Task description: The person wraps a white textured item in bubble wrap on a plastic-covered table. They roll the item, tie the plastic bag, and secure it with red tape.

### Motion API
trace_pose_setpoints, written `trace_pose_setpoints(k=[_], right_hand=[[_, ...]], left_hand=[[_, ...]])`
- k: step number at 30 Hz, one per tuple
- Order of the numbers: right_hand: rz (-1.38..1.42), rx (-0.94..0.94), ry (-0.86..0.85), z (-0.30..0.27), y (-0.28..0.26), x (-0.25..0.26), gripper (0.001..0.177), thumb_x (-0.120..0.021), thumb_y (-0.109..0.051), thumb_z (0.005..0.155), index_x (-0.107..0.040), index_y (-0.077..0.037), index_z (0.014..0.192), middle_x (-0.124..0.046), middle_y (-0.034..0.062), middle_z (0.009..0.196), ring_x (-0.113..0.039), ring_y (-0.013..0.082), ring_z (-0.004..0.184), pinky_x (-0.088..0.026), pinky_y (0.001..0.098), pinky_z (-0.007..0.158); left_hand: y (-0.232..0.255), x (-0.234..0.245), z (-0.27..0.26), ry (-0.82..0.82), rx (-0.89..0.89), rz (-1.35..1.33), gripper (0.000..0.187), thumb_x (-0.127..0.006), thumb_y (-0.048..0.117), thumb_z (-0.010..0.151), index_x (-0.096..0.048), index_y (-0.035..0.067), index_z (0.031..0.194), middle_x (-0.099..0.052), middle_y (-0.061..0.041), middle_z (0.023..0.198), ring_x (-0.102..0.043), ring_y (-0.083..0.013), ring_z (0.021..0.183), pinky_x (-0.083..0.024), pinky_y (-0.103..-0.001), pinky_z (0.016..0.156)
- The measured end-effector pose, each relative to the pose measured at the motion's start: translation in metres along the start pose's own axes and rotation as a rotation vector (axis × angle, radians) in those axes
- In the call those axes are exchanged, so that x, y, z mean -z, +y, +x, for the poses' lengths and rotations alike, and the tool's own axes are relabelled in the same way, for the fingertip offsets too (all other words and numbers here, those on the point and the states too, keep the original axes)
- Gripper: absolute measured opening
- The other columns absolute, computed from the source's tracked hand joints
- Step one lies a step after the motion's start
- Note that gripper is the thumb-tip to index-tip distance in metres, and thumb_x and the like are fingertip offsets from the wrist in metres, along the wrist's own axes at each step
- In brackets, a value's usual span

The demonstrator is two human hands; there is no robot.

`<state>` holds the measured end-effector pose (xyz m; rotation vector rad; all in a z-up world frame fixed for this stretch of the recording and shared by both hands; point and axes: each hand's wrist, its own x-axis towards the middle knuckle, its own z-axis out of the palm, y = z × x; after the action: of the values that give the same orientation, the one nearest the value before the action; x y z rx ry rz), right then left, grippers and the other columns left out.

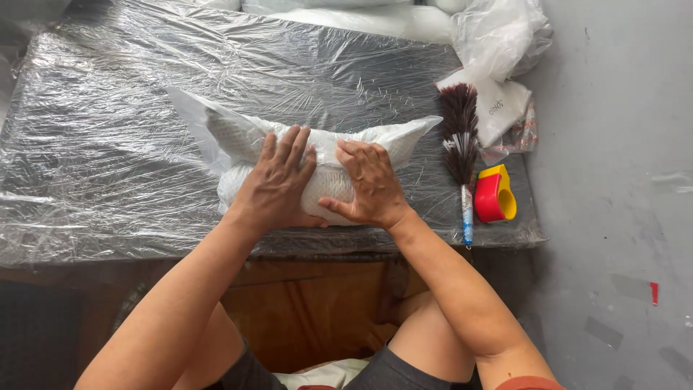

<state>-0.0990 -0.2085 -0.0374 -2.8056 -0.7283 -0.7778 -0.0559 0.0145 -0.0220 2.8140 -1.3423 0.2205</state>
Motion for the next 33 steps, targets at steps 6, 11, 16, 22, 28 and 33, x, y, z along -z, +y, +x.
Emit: trace_pose_setpoints(k=[6, 11, 16, 22, 28, 33], right_hand=[[-0.110, 0.113, -0.270, -0.016, -0.016, 0.029, 0.125, -0.081, -0.077, 0.063, -0.040, 0.005, 0.148, -0.043, 0.0277, 0.155, -0.039, 0.0401, 0.146, -0.026, 0.0483, 0.123], [-0.201, 0.143, -0.247, -0.027, -0.024, 0.029, 0.124, -0.087, -0.067, 0.062, -0.039, 0.005, 0.151, -0.043, 0.0271, 0.155, -0.038, 0.0407, 0.147, -0.027, 0.0503, 0.122], [-0.364, 0.141, -0.144, -0.027, -0.023, 0.034, 0.123, -0.088, -0.064, 0.063, -0.038, 0.003, 0.153, -0.042, 0.0248, 0.156, -0.038, 0.0404, 0.147, -0.029, 0.0515, 0.120], [-0.470, 0.135, -0.042, -0.050, -0.003, -0.007, 0.123, -0.092, -0.058, 0.057, -0.041, 0.002, 0.152, -0.042, 0.0250, 0.157, -0.039, 0.0424, 0.147, -0.033, 0.0539, 0.120], [-0.407, 0.033, -0.042, -0.062, -0.026, 0.000, 0.116, -0.091, -0.050, 0.065, -0.038, 0.004, 0.153, -0.038, 0.0261, 0.160, -0.034, 0.0426, 0.151, -0.021, 0.0589, 0.125], [-0.167, -0.011, -0.036, -0.054, -0.036, 0.034, 0.088, -0.081, -0.046, 0.084, -0.044, 0.000, 0.149, -0.044, 0.0212, 0.156, -0.037, 0.0394, 0.150, -0.018, 0.0568, 0.126]], left_hand=[[0.010, -0.026, -0.014, 0.129, -0.006, 0.007, 0.135, -0.071, 0.091, 0.050, -0.043, 0.001, 0.147, -0.041, -0.027, 0.158, -0.031, -0.0411, 0.152, -0.019, -0.059, 0.123], [0.014, -0.035, -0.027, 0.233, -0.010, 0.026, 0.134, -0.066, 0.093, 0.057, -0.040, 0.002, 0.151, -0.043, -0.023, 0.157, -0.034, -0.0382, 0.151, -0.016, -0.058, 0.125], [0.020, -0.023, -0.023, 0.404, -0.029, 0.052, 0.134, -0.075, 0.078, 0.060, -0.023, 0.015, 0.166, -0.044, -0.023, 0.158, -0.036, -0.0409, 0.150, -0.017, -0.063, 0.123], [0.035, -0.071, -0.001, 0.522, -0.002, 0.077, 0.133, -0.091, 0.060, 0.050, -0.036, 0.012, 0.161, -0.040, -0.029, 0.159, -0.033, -0.0476, 0.149, -0.021, -0.069, 0.121], [0.049, -0.102, -0.005, 0.650, -0.016, 0.197, 0.127, -0.090, 0.062, 0.052, -0.040, 0.012, 0.157, -0.045, -0.030, 0.154, -0.040, -0.0475, 0.146, -0.029, -0.067, 0.120], [0.049, -0.104, -0.006, 0.753, -0.011, 0.218, 0.088, -0.075, 0.058, 0.082, -0.046, 0.014, 0.153, -0.050, -0.027, 0.150, -0.047, -0.0454, 0.142, -0.036, -0.064, 0.116]])
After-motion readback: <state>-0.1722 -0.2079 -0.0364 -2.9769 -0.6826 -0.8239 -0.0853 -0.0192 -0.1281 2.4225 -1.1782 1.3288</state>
